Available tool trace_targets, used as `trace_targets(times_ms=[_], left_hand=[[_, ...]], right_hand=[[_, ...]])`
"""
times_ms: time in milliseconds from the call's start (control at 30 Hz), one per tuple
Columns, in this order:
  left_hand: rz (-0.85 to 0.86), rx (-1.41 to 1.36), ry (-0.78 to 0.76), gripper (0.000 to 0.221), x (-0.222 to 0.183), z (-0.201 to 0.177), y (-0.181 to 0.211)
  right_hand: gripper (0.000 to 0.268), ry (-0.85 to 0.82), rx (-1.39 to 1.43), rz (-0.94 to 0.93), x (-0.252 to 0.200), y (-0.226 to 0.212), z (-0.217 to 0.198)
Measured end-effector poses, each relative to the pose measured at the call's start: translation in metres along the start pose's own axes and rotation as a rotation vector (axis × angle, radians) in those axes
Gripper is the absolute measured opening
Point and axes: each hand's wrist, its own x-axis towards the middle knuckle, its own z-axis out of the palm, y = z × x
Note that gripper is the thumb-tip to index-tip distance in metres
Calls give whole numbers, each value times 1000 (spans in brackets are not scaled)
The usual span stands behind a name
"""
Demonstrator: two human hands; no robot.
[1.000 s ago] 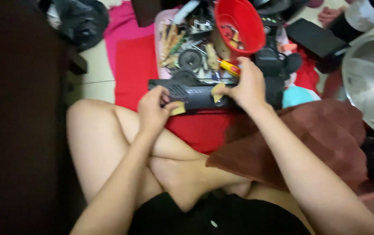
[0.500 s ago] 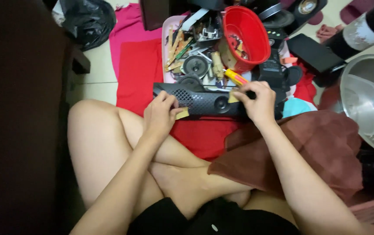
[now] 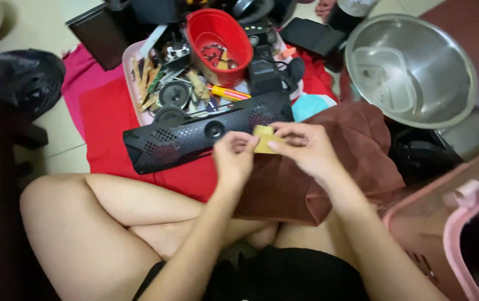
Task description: Applying adhesive strips and putty to a speaker housing to seal or repair it.
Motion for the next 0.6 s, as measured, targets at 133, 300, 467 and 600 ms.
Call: trace_targets(times_ms=[133,300,467,600], left_hand=[[-131,-78,-176,10,-9,11,24],[657,1026,-273,40,33,-47,85],[571,1337,-326,46,102,-77,47],[389,1378,-459,43,103,-78,57]], right_hand=[[22,166,-101,94,-14,8,-12],[11,412,-661,-287,-36,-26,-35],[10,507,-872,-411,-33,-11,-56],[10,468,-895,-407,-32,-5,-57]])
